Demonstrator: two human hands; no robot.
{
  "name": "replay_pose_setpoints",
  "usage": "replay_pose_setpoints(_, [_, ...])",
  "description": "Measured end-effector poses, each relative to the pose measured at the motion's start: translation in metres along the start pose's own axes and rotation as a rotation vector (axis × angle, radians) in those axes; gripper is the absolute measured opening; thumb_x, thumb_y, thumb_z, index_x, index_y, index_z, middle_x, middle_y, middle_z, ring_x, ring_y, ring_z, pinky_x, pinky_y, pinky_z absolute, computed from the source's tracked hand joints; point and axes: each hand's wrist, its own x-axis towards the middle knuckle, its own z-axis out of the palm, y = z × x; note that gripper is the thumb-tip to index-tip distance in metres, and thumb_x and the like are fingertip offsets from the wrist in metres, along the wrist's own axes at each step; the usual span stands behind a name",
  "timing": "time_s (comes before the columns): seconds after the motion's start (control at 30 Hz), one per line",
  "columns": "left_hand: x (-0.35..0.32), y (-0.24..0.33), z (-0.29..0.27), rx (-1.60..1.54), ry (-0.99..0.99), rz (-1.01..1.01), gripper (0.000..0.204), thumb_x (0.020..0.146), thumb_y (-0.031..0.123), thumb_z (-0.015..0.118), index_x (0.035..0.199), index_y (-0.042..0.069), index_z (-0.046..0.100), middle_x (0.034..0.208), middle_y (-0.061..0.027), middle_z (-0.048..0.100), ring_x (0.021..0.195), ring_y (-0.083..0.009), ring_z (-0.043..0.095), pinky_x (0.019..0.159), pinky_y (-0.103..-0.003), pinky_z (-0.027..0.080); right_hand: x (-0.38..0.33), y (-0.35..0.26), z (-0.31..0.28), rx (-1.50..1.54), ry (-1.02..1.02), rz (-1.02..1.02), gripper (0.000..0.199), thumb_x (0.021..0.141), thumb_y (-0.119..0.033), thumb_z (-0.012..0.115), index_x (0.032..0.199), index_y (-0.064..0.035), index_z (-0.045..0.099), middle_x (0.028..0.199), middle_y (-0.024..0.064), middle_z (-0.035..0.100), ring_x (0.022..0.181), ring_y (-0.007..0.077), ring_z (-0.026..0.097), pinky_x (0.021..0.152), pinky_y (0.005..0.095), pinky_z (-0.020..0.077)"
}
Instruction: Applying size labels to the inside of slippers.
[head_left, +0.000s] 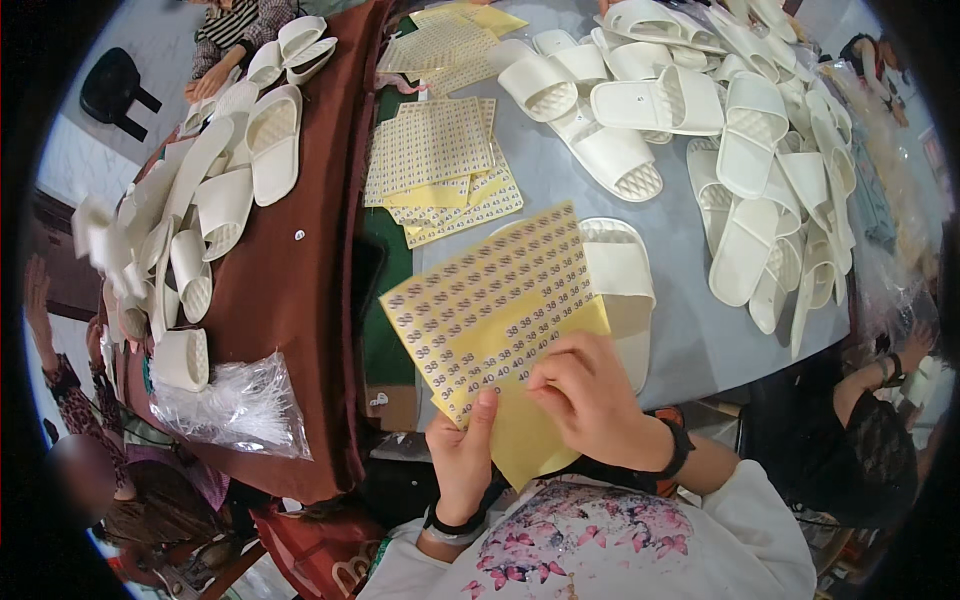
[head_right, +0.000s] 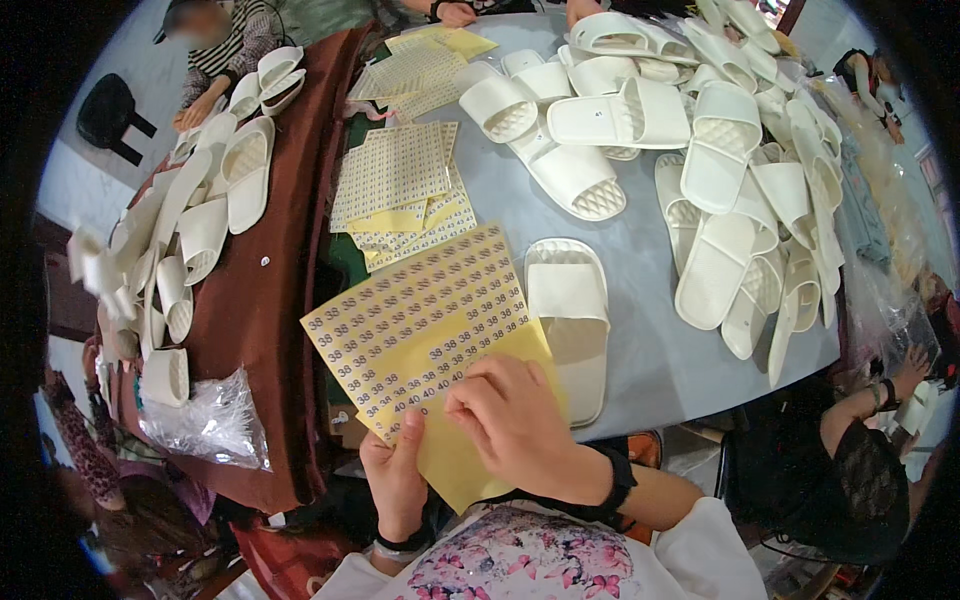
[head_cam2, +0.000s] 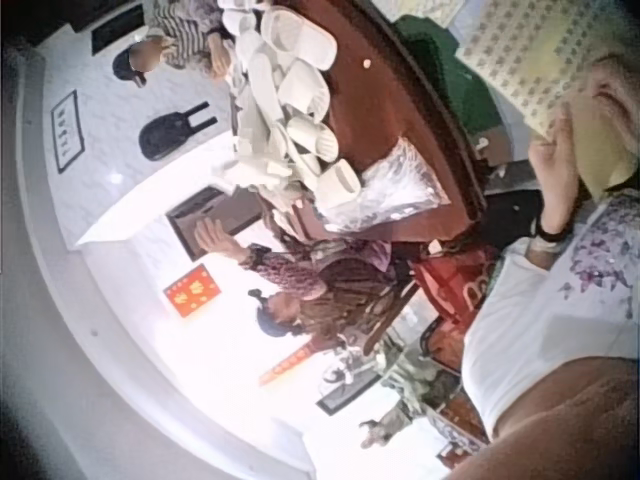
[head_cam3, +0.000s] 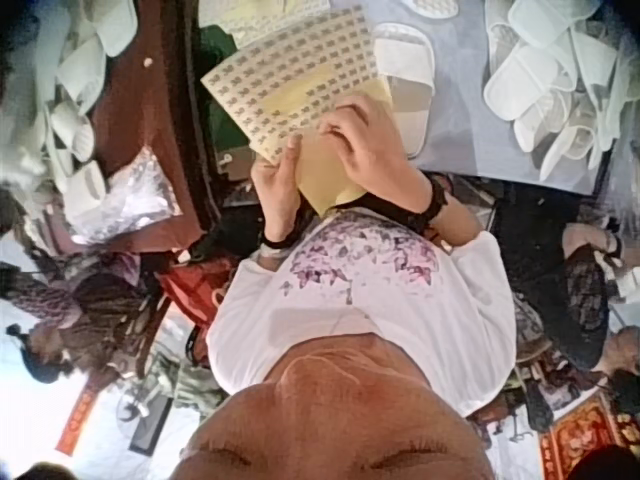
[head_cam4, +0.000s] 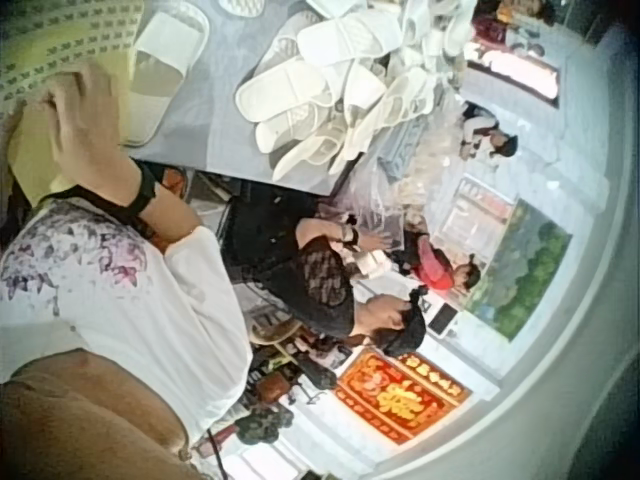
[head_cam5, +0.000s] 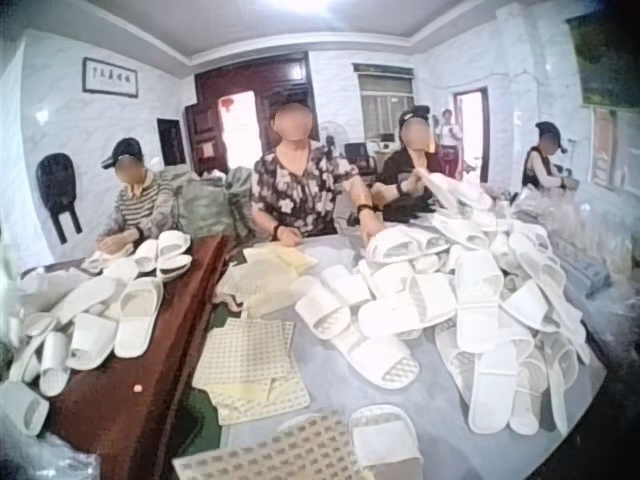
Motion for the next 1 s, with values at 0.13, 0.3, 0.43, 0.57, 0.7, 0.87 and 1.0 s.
replay_pose_setpoints(0.13, [0.012, 0.003, -0.010, -0.016, 0.186, 0.101, 0.016, 0.086, 0.010, 0.057, 0.097, -0.001, 0.059, 0.092, -0.0039, 0.061, 0.077, -0.0080, 0.055, 0.067, -0.022, 0.043, -0.006, 0.003, -0.041, 0.153, 0.069, 0.147, 0.013, 0.075, -0.006, 0.062, 0.083, -0.0069, 0.052, 0.081, 0.0054, 0.048, 0.078, 0.0221, 0.049, 0.067, 0.0319, 0.0366])
replay_pose_setpoints(0.3, [0.031, 0.013, -0.062, -0.173, 0.228, 0.170, 0.032, 0.090, 0.015, 0.050, 0.114, -0.005, 0.047, 0.101, -0.0132, 0.057, 0.085, -0.0173, 0.058, 0.073, -0.029, 0.048, -0.032, 0.054, -0.069, 0.060, 0.013, 0.427, 0.010, 0.079, -0.009, 0.060, 0.083, -0.0045, 0.052, 0.079, 0.0089, 0.048, 0.073, 0.0241, 0.049, 0.063, 0.0314, 0.0394])
replay_pose_setpoints(0.43, [0.067, 0.006, -0.123, -0.722, -0.788, -0.115, 0.056, 0.092, 0.031, 0.039, 0.135, 0.000, 0.021, 0.130, -0.0127, 0.039, 0.094, -0.0314, 0.053, 0.073, -0.042, 0.048, -0.062, 0.078, -0.053, -0.159, -0.110, 0.485, 0.009, 0.078, -0.011, 0.059, 0.081, -0.0052, 0.054, 0.079, 0.0119, 0.049, 0.073, 0.0296, 0.050, 0.064, 0.0375, 0.0407])
replay_pose_setpoints(0.57, [0.081, -0.015, -0.132, -0.620, -0.855, -0.121, 0.064, 0.090, 0.041, 0.038, 0.137, 0.004, 0.016, 0.125, -0.0103, 0.042, 0.085, -0.0309, 0.051, 0.069, -0.041, 0.044, -0.066, 0.085, -0.035, -0.299, -0.104, 0.470, 0.011, 0.076, -0.015, 0.060, 0.080, -0.0062, 0.055, 0.080, 0.0107, 0.049, 0.075, 0.0310, 0.051, 0.066, 0.0402, 0.0390])
replay_pose_setpoints(0.7, [0.083, -0.022, -0.127, -0.653, -0.914, -0.154, 0.064, 0.090, 0.041, 0.037, 0.138, 0.004, 0.015, 0.128, -0.0105, 0.040, 0.086, -0.0308, 0.051, 0.069, -0.041, 0.044, -0.064, 0.087, -0.032, -0.360, -0.107, 0.419, 0.011, 0.076, -0.016, 0.060, 0.080, -0.0070, 0.055, 0.079, 0.0096, 0.049, 0.076, 0.0299, 0.051, 0.067, 0.0398, 0.0382])
replay_pose_setpoints(0.87, [0.084, -0.036, -0.127, -0.705, -0.887, -0.227, 0.064, 0.089, 0.042, 0.038, 0.138, 0.005, 0.018, 0.132, -0.0095, 0.038, 0.086, -0.0311, 0.052, 0.070, -0.043, 0.043, -0.067, 0.102, -0.033, -0.022, -0.042, 0.627, 0.011, 0.078, -0.012, 0.058, 0.083, -0.0044, 0.052, 0.082, 0.0120, 0.053, 0.073, 0.0321, 0.054, 0.064, 0.0390, 0.0420])
replay_pose_setpoints(1.0, [0.075, -0.025, -0.112, -0.750, -0.696, -0.394, 0.064, 0.088, 0.045, 0.039, 0.136, 0.005, 0.023, 0.118, -0.0139, 0.050, 0.080, -0.0323, 0.054, 0.068, -0.043, 0.043, -0.070, 0.107, -0.031, -0.017, 0.093, 0.599, 0.012, 0.080, -0.011, 0.057, 0.087, -0.0030, 0.052, 0.084, 0.0134, 0.054, 0.071, 0.0335, 0.054, 0.064, 0.0382, 0.0438])
